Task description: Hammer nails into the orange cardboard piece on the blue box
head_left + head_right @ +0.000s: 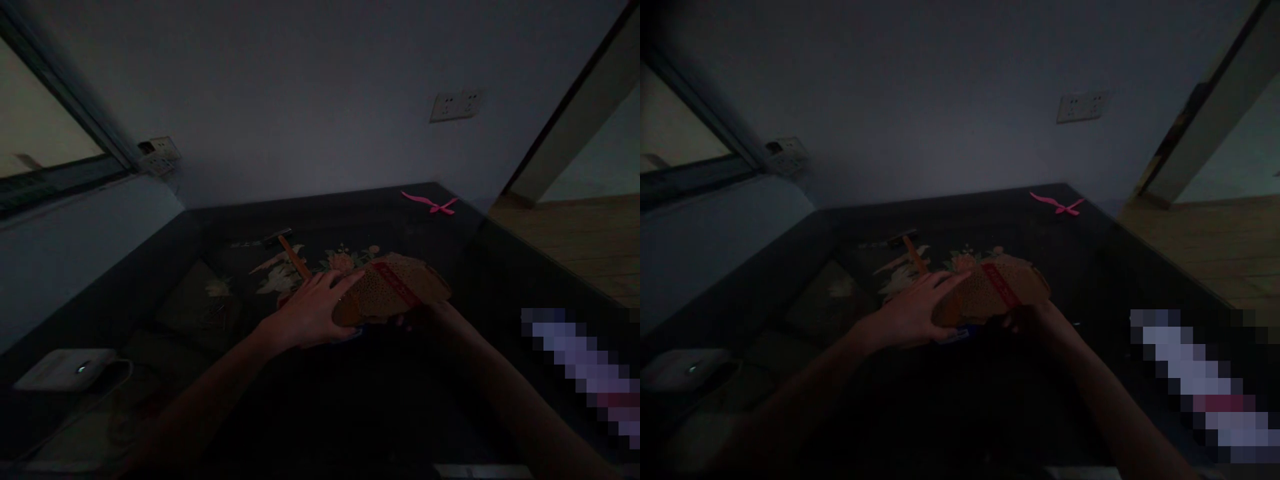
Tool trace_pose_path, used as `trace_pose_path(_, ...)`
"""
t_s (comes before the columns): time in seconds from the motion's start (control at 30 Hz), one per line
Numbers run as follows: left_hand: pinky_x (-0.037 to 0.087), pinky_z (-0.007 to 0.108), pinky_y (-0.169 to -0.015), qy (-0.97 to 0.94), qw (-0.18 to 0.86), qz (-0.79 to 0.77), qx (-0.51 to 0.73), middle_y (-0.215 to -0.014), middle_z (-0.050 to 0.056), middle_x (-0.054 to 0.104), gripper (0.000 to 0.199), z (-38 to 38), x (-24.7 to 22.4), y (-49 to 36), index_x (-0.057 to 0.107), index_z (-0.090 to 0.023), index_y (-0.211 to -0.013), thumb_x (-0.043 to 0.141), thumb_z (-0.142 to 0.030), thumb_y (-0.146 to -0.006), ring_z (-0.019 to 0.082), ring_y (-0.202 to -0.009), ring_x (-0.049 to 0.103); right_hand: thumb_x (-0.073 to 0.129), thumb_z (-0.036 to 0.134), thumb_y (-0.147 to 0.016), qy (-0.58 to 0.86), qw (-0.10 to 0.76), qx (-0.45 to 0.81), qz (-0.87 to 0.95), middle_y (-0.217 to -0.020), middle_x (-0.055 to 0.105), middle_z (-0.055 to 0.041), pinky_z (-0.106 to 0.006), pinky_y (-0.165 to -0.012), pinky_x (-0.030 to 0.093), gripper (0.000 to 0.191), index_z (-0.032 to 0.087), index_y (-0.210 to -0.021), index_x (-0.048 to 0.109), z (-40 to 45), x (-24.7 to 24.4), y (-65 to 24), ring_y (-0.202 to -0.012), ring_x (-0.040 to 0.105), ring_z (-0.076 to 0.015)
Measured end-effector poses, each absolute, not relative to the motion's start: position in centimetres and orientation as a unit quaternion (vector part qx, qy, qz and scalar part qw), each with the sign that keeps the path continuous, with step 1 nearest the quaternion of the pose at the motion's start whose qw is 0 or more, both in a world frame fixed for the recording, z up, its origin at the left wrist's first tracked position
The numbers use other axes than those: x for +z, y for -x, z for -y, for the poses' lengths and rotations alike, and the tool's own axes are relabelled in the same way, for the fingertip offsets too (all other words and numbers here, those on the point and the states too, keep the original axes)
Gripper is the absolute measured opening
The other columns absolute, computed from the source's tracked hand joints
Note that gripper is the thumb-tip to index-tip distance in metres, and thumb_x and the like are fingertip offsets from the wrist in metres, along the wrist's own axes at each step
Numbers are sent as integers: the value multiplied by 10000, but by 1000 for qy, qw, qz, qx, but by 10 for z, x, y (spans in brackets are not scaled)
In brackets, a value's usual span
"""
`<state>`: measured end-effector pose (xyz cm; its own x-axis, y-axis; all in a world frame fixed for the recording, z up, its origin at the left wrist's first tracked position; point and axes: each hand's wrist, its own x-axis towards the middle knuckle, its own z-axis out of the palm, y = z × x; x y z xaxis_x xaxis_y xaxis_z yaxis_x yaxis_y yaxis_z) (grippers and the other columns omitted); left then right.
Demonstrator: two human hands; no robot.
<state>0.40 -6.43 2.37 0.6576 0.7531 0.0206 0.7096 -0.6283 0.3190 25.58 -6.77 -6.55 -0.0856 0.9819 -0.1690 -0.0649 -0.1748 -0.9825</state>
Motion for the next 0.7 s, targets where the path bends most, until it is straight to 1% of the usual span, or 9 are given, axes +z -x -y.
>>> trace_pose_path(0.03,344,416,-1005,-897,135,-413,80,-1392,78,386,887,61,28,5,176,-330,-1437,631,-542,-706,289,-1232,402,525,524,-799,497,443,595,451,-693,709,-81,-282,-450,469,401,179,-936,675,68,-66,-256,-521,637,-193)
trace_pose_path(0.13,312,414,-1033,-889,108,-437,81,-1391,94,407,883,38,37,45,192,-272,-1443,634,-508,-716,292,-1244,399,492,524,-842,480,413,643,431,-739,694,-51,-263,-491,477,391,190,-989,631,70,-63,-255,-574,642,-166)
trace_pose_path(0.23,281,401,-1064,-882,99,-453,87,-1414,98,399,882,-1,37,96,243,-213,-1431,649,-490,-699,286,-1265,388,486,513,-861,488,387,648,440,-740,674,-41,-253,-500,474,386,178,-998,623,72,-60,-251,-584,636,-152)
trace_pose_path(0.33,290,379,-1065,-866,123,-476,88,-1426,91,399,888,-39,30,146,278,-171,-1415,661,-483,-677,279,-1268,395,487,515,-861,500,378,629,460,-750,660,-40,-250,-492,469,392,172,-987,629,73,-60,-246,-577,631,-146)
trace_pose_path(0.43,308,375,-1051,-843,159,-506,92,-1431,102,392,910,-61,22,183,261,-134,-1417,648,-491,-675,281,-1261,405,493,528,-848,509,371,614,476,-743,653,-33,-246,-484,465,399,175,-973,627,73,-61,-244,-572,630,-143)
trace_pose_path(0.6,304,375,-1051,-826,173,-533,58,-1459,113,345,951,-77,13,212,221,-137,-1435,632,-522,-669,276,-1282,380,480,558,-834,516,362,589,506,-746,653,-31,-273,-506,480,424,180,-961,623,72,-61,-246,-584,637,-156)
trace_pose_path(0.7,293,361,-1057,-837,159,-523,24,-1478,111,308,1001,-87,13,221,174,-157,-1452,634,-555,-656,275,-1301,357,493,584,-811,522,358,578,515,-745,655,-33,-294,-531,493,449,182,-963,624,71,-60,-247,-597,641,-166)
